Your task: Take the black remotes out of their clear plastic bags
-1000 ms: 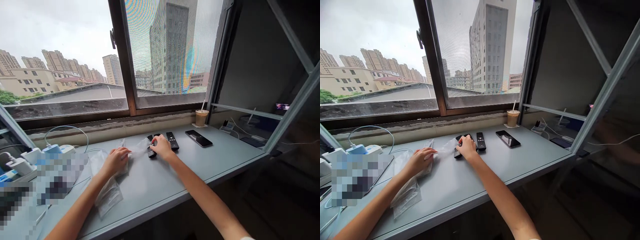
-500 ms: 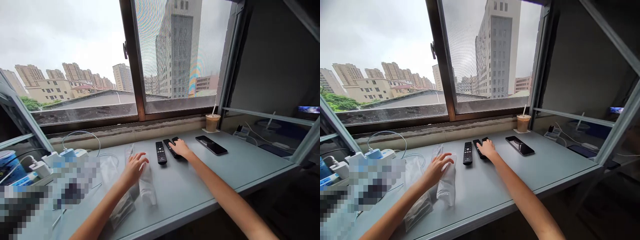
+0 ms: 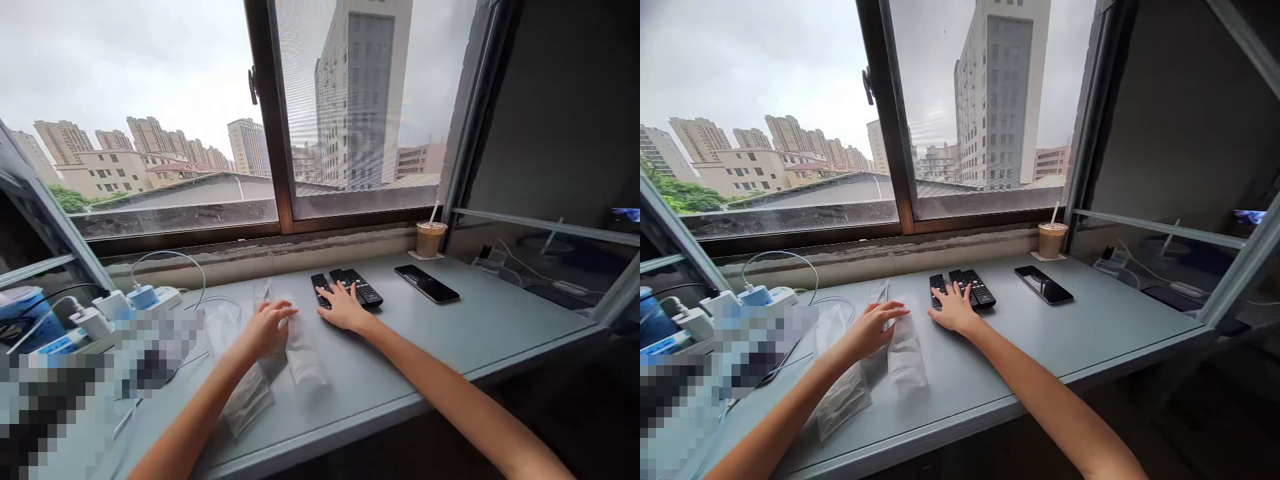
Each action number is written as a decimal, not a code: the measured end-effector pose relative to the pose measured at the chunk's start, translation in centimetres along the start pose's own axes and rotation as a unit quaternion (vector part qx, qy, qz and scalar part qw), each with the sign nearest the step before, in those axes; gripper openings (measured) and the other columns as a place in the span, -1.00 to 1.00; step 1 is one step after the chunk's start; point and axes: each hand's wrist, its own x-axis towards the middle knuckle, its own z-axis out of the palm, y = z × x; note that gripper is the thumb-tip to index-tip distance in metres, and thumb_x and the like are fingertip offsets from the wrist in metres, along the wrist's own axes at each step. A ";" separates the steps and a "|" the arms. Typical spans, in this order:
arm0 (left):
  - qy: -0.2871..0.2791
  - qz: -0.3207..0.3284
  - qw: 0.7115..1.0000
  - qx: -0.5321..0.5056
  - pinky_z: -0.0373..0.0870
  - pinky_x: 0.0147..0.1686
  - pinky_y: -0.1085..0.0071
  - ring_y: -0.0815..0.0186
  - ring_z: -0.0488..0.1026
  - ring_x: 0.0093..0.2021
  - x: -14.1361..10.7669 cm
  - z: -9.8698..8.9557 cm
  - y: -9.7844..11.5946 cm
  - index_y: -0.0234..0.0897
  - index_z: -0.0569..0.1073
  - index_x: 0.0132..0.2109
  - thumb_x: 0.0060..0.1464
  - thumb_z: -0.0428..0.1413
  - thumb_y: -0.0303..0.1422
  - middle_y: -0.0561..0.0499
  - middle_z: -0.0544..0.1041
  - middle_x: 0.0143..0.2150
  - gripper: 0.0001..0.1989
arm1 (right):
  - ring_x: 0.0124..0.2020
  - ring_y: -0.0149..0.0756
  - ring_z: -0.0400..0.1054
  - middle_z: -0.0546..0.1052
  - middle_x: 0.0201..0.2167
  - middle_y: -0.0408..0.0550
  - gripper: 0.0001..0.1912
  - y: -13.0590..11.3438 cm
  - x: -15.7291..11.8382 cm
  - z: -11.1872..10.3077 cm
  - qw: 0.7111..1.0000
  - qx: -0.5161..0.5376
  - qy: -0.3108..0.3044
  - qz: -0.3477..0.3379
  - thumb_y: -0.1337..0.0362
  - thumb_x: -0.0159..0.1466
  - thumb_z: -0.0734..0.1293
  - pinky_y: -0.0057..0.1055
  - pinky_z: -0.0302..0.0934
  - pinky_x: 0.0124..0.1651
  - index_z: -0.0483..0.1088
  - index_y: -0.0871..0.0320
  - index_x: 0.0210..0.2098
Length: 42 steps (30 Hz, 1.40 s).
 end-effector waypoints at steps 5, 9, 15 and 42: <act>-0.050 0.002 0.998 -0.027 0.21 0.07 0.23 0.24 0.40 -0.01 -0.3 0.4 0.7 -0.24 0.46 -0.01 0.02 -0.11 -0.51 -0.06 0.47 -0.01 -0.58 | 0.29 -0.04 -0.15 0.11 0.24 0.18 -0.44 1.0 0.3 0.3 0.997 -0.045 0.039 0.047 0.17 0.25 0.12 0.15 -0.47 0.23 0.13 0.18 0.22; -0.011 -0.040 0.999 -0.023 0.18 0.09 0.24 0.27 0.40 -0.03 -0.3 0.5 0.8 -0.26 0.43 0.01 0.07 -0.09 -0.48 -0.05 0.47 0.00 -0.62 | 0.26 -0.02 -0.07 0.14 0.23 0.18 -0.44 2.4 0.9 1.0 0.992 -0.099 0.062 0.050 0.22 0.23 0.09 0.16 -0.31 0.22 0.14 0.18 0.21; 0.150 -0.099 0.984 0.010 0.18 0.06 0.27 0.30 0.37 0.00 -0.2 -0.7 0.1 -0.18 0.38 0.05 0.15 -0.12 -0.48 -0.02 0.43 0.04 -0.64 | 0.21 0.03 0.05 0.23 0.15 0.22 -0.45 5.1 2.1 2.1 0.985 -0.117 0.114 0.054 0.15 0.20 0.06 0.19 -0.16 0.17 0.24 0.18 0.14; 0.275 -0.121 0.951 -0.077 0.24 0.08 0.23 0.19 0.23 0.16 0.1 -1.4 -0.4 -0.25 0.35 -0.16 0.07 -0.01 -0.50 -0.17 0.18 0.20 -0.83 | 0.03 0.13 0.23 0.40 -0.04 0.22 -0.54 7.0 2.7 2.8 0.978 -0.062 0.201 0.005 0.10 0.08 0.21 0.13 -0.17 0.18 0.40 0.15 -0.08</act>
